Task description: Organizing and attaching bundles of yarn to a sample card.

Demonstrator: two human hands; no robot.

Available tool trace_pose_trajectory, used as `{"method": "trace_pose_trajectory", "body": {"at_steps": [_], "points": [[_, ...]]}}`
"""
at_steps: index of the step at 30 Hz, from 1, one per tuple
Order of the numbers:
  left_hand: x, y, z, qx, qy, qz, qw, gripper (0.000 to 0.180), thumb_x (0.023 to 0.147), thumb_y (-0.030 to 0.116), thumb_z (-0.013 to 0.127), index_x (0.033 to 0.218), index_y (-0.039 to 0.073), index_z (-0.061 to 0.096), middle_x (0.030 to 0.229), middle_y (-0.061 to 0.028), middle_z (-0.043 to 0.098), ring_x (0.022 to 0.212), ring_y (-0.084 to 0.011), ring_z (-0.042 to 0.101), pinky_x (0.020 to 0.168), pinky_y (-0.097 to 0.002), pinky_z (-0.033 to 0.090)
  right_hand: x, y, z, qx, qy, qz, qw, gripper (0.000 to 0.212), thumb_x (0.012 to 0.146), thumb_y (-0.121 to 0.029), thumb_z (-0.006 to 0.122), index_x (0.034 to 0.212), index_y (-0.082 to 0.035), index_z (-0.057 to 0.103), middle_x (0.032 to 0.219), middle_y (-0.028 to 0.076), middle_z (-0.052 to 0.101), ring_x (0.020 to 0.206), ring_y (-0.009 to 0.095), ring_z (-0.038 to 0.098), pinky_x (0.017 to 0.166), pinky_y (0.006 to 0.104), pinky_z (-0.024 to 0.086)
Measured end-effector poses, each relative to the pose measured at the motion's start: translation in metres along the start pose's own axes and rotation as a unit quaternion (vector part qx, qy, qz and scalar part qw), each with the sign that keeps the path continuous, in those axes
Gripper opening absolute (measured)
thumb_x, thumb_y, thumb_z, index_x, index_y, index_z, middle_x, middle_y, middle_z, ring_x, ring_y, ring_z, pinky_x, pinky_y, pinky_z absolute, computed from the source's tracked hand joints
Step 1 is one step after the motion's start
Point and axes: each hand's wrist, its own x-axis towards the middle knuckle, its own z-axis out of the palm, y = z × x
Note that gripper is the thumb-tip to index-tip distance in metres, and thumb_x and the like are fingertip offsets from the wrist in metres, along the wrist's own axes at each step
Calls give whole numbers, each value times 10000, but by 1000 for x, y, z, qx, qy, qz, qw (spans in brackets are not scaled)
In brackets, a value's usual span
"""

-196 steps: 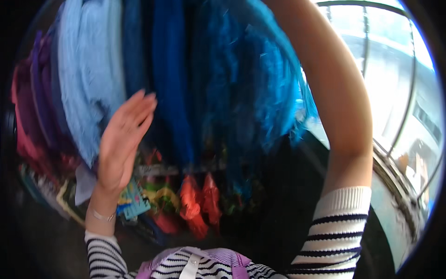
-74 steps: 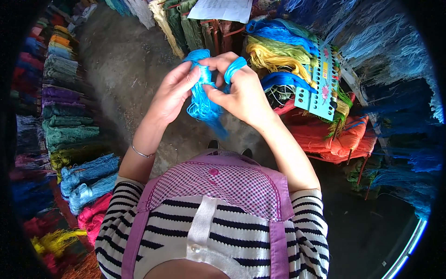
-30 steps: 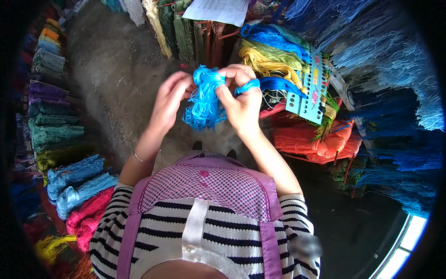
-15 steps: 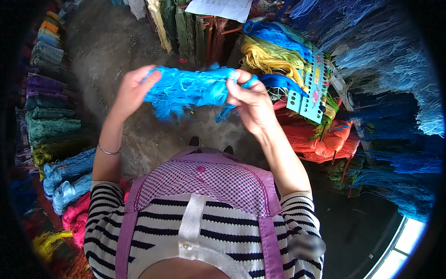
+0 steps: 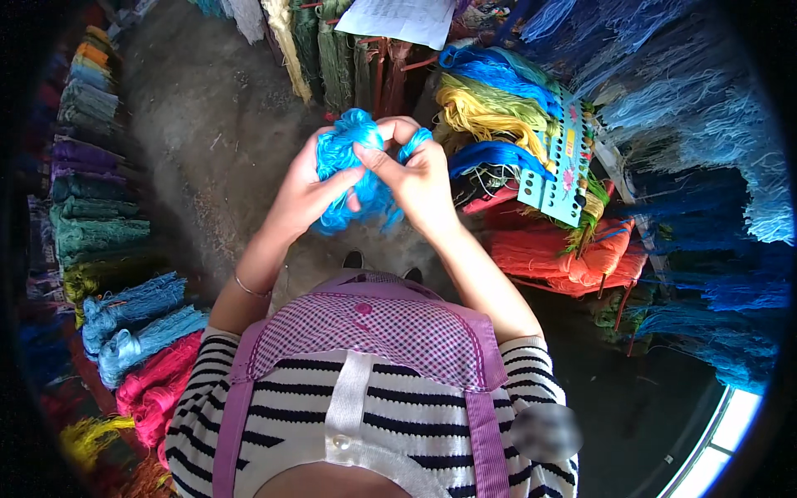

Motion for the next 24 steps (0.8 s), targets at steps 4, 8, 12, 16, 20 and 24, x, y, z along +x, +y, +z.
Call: {"method": "trace_pose_trajectory", "body": {"at_steps": [4, 8, 12, 16, 20, 24], "points": [[0, 5, -32, 247, 61, 130, 958, 371, 761, 5, 531, 1131, 40, 537, 917, -9, 603, 805, -89, 577, 717, -267, 476, 0, -7, -35, 192, -52, 179, 964, 99, 840, -107, 690, 914, -84, 629, 786, -58, 565, 619, 20, 404, 559, 193, 329], [-4, 23, -117, 254, 48, -13, 966, 350, 775, 78, 560, 1124, 51, 565, 901, -6, 580, 748, -77, 529, 623, -228, 438, -7, -25, -64, 226, -5, 164, 960, 73, 893, -168, 630, 899, -97, 614, 836, -35, 584, 631, 43, 388, 551, 201, 293], [-5, 21, -128, 502, -92, 72, 857, 551, 753, 176, 703, 1271, 108, 531, 1120, -84, 588, 1039, -198, 538, 880, -324, 446, 5, -28, -53, 117, -41, 177, 976, 182, 892, -269, 629, 911, -88, 632, 731, -35, 590, 663, 29, 460, 546, 198, 287], [16, 34, -54, 408, -73, 134, 900, 740, 730, 204, 761, 1388, 152, 426, 1259, -109, 534, 1189, -240, 465, 1005, -384, 368, 29, -9, -34, -135, -147, 198, 960, 239, 848, -252, 683, 908, -21, 680, 585, -28, 539, 541, 47, 488, 529, 204, 364], [38, 28, -33, 204, -167, -43, 964, 545, 806, 161, 714, 1274, 17, 477, 1088, -71, 589, 954, -151, 574, 838, -277, 460, 42, -44, -9, -78, -193, 187, 960, 214, 843, -231, 690, 830, -20, 664, 533, 1, 538, 446, 67, 500, 432, 207, 379], [44, 17, -54, 251, -30, 213, 944, 240, 856, 178, 684, 998, 2, 604, 832, -4, 602, 729, -66, 567, 626, -215, 465, 58, -59, -25, -64, -217, 200, 953, 216, 877, -247, 625, 897, -32, 622, 534, 16, 547, 448, 89, 524, 431, 209, 388]]}}
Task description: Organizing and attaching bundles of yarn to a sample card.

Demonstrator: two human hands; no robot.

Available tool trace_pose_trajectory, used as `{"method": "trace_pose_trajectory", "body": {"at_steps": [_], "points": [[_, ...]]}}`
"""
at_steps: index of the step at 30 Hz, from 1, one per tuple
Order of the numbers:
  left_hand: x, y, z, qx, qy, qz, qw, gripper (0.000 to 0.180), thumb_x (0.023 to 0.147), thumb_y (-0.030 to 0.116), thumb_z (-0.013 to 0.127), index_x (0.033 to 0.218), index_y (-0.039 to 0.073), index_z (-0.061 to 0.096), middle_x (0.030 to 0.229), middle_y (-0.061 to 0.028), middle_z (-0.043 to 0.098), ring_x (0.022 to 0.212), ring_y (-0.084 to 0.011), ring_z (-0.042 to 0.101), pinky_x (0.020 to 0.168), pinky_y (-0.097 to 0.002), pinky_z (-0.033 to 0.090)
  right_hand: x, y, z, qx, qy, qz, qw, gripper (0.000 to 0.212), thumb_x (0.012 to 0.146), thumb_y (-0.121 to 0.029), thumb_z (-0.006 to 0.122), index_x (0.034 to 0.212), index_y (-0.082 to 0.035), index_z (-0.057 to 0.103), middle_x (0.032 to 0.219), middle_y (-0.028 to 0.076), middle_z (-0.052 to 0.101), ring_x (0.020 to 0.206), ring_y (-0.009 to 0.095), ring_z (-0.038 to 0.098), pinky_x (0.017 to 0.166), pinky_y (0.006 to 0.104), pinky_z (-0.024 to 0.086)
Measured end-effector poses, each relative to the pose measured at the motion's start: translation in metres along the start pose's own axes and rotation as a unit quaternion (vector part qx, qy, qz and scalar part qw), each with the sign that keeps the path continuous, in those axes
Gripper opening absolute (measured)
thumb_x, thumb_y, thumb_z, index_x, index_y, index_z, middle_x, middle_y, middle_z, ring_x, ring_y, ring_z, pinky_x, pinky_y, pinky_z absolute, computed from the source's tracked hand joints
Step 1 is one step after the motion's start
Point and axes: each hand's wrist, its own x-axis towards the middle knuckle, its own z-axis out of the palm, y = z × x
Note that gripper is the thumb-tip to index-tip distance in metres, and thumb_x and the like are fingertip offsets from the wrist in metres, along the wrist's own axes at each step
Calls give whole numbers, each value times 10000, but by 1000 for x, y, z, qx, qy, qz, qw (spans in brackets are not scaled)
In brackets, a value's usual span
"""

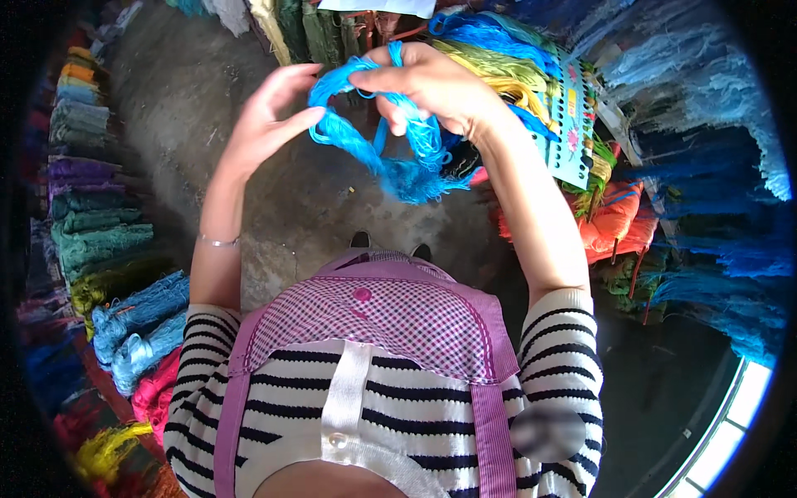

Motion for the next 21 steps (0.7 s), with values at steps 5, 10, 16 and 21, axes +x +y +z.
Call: {"method": "trace_pose_trajectory", "body": {"at_steps": [5, 10, 16, 21], "points": [[7, 36, 15, -214, -257, -78, 939, 386, 843, 338, 699, 1040, 28, 579, 836, 15, 545, 735, -49, 477, 645, -201, 415, -6, -27, 7, 131, -77, 11, 988, 193, 837, -168, 671, 929, -16, 598, 624, 61, 618, 504, 119, 599, 451, 196, 468], [33, 38, 20, -338, -308, -74, 886, 945, 740, 800, 430, 1292, 33, 412, 916, -91, 616, 907, -192, 572, 776, -348, 459, -15, -38, 16, -60, -33, -25, 997, 266, 866, -170, 628, 1058, 11, 598, 596, 57, 632, 498, 74, 604, 341, 130, 271], [53, 53, 19, -495, -182, -258, 810, 957, 854, 738, 244, 1330, -85, 354, 1208, -225, 549, 999, -324, 602, 930, -438, 440, -19, -15, 19, -10, 5, -70, 998, 197, 856, -227, 646, 913, -38, 646, 607, 34, 633, 487, 23, 572, 334, 116, 255], [55, 62, 29, -600, -359, -231, 676, 785, 932, 627, 232, 1264, -44, 471, 1106, -196, 611, 929, -309, 626, 731, -422, 538, -7, -3, 19, 1, -68, -80, 994, 206, 851, -250, 657, 917, -55, 659, 641, 24, 641, 521, 29, 590, 348, 128, 275]]}}
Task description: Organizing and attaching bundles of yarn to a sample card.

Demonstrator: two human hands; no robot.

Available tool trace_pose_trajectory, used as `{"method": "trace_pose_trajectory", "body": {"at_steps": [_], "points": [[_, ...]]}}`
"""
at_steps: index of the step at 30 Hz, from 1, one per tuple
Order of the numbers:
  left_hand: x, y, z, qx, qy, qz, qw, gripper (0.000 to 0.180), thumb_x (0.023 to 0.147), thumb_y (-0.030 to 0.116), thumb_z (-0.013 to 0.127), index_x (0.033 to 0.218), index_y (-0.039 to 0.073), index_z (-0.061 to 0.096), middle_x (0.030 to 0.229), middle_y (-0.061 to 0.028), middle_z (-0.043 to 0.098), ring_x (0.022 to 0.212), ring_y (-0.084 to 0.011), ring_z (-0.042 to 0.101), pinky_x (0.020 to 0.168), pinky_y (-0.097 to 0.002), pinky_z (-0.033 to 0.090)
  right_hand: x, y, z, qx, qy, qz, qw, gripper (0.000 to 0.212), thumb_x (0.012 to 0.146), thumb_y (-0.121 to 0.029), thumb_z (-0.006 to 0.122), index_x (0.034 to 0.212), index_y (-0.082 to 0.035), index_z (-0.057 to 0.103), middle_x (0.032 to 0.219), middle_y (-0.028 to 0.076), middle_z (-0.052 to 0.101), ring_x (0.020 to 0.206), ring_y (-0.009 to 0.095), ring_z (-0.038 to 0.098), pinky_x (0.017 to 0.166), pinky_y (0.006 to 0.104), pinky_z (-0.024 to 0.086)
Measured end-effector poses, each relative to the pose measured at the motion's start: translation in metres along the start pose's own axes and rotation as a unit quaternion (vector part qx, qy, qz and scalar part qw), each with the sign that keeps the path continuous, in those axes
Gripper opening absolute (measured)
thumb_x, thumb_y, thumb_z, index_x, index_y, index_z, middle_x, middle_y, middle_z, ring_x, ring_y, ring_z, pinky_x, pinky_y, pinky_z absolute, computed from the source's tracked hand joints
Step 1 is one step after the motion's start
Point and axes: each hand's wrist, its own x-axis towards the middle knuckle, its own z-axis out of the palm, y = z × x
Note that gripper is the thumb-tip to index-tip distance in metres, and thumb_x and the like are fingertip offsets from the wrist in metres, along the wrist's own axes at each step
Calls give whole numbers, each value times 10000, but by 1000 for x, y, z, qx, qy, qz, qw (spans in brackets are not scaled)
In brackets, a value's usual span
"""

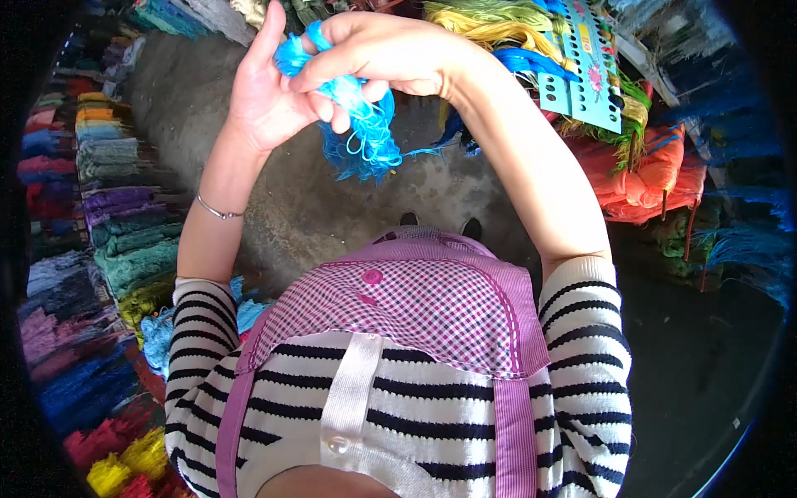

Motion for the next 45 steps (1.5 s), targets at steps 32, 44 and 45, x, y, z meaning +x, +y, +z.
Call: {"method": "trace_pose_trajectory", "body": {"at_steps": [32, 44, 45], "points": [[-271, 196, -5, 94, 188, 397, 894, 574, 1011, 423, 146, 1402, 71, 375, 1363, -151, 485, 1220, -284, 491, 974, -464, 404, -17, 196, 2, -48, 127, 49, 990, 224, 914, -230, 489, 832, -37, 564, 646, -11, 537, 556, 66, 497, 529, 229, 417], [-309, 200, 14, 70, 303, 571, 760, 439, 1006, 356, 358, 992, -42, 543, 640, 2, 368, 511, -110, 310, 480, -265, 258, -85, 273, 2, -278, 73, 148, 946, 383, 971, -388, 480, 863, -47, 618, 751, 34, 567, 753, 135, 521, 731, 293, 433], [-308, 202, 11, 55, 337, 608, 717, 411, 1002, 340, 377, 983, -36, 544, 659, -7, 386, 529, -118, 326, 484, -266, 265, -87, 277, -2, -356, 58, 166, 918, 344, 969, -353, 505, 858, -51, 625, 755, -3, 557, 758, 113, 507, 721, 278, 426]]}}
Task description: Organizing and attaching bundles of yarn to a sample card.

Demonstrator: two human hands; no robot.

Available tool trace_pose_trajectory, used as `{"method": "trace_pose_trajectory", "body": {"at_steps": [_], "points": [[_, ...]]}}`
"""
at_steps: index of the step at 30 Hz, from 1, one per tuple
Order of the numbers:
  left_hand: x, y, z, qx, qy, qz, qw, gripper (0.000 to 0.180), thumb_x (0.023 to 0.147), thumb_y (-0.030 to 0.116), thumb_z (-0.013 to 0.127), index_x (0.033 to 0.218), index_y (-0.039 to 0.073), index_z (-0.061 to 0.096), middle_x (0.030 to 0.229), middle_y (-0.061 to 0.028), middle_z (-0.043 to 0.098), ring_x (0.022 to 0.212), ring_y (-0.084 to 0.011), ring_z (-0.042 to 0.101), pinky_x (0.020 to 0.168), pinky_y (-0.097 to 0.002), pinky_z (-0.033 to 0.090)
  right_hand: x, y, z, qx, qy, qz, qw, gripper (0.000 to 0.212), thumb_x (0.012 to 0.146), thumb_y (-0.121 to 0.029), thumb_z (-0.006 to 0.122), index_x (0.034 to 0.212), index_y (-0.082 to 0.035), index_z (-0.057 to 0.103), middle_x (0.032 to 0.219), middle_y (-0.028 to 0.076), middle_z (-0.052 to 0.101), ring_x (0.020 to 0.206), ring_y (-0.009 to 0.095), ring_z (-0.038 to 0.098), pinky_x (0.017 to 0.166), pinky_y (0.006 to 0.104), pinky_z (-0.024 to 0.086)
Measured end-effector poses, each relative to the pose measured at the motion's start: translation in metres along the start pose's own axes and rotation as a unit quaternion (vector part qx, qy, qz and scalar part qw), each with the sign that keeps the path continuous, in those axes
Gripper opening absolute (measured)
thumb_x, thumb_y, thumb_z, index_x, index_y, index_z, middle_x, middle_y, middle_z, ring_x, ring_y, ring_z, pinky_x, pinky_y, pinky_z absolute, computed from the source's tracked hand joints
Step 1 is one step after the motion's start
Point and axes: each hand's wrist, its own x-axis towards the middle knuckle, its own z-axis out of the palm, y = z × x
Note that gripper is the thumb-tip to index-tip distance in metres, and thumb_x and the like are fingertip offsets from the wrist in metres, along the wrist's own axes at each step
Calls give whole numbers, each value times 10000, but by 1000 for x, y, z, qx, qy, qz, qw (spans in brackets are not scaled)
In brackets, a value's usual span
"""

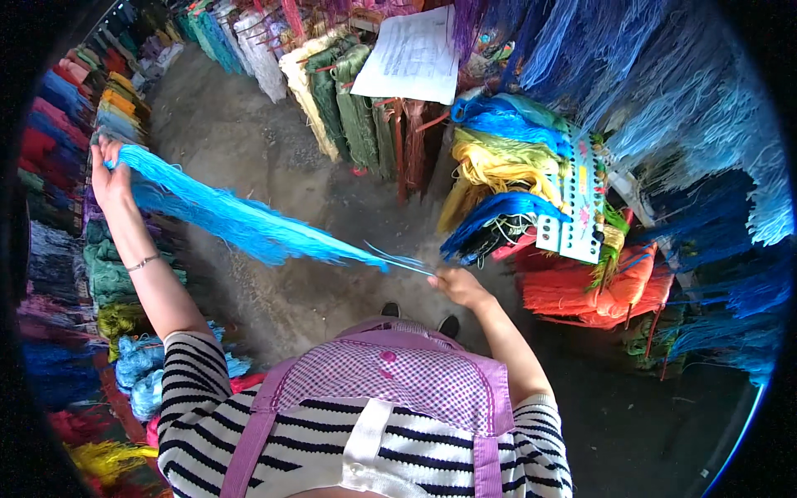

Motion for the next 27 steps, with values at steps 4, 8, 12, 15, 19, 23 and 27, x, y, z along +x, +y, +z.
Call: {"method": "trace_pose_trajectory", "body": {"at_steps": [4, 8, 12, 15, 19, 23, 27], "points": [[16, -18, -66, 15, 88, -47, 995, 414, 1005, 351, 337, 965, -1, 551, 687, -31, 413, 565, -145, 352, 473, -274, 273, -17, 1, -24, 288, -1, 3, 958, 237, 942, -245, 568, 869, -27, 628, 825, 23, 615, 850, 107, 545, 789, 276, 429], [19, 10, -151, 213, 184, 74, 957, 383, 999, 372, 318, 907, 70, 535, 606, 22, 348, 500, -119, 297, 422, -272, 247, -77, -5, -58, 375, 169, 47, 910, 200, 913, -215, 605, 848, -31, 648, 808, -11, 612, 789, 107, 540, 746, 271, 433], [23, 66, -209, 190, 260, 77, 944, 294, 982, 311, 348, 870, 100, 520, 572, 36, 311, 477, -112, 276, 415, -265, 235, -165, 48, -53, 75, 358, 269, 891, 208, 862, -185, 627, 803, 14, 650, 704, 99, 629, 655, 177, 570, 665, 304, 455], [15, 125, -227, 190, 207, 81, 956, 285, 994, 285, 360, 918, 70, 530, 606, 12, 366, 492, -115, 313, 421, -258, 275, -235, 102, -21, -91, 355, 400, 840, 234, 811, -203, 642, 743, 20, 623, 665, 160, 622, 636, 299, 636, 609, 391, 486], [7, 12, -183, 250, 194, -7, 949, 297, 994, 309, 418, 981, 43, 550, 705, 15, 460, 572, -91, 394, 453, -231, 312, -248, 63, -25, 145, 381, 470, 782, 277, 877, -218, 619, 689, -15, 601, 557, 58, 581, 535, 119, 576, 496, 274, 439], [-26, -80, -138, 280, 143, -114, 942, 261, 953, 325, 532, 900, 75, 584, 681, 38, 542, 504, -44, 438, 409, -186, 305, -225, 52, -43, 235, 430, 354, 797, 229, 909, -220, 588, 762, -47, 618, 577, 4, 558, 483, 62, 458, 444, 224, 349], [-60, -157, -93, 255, 124, -177, 943, 242, 952, 312, 533, 874, 85, 565, 683, 23, 512, 475, -51, 393, 382, -195, 271, -248, 57, -27, 460, 547, 361, 599, 236, 887, -322, 643, 806, -102, 614, 754, -18, 603, 651, 46, 522, 430, 181, 296]]}}
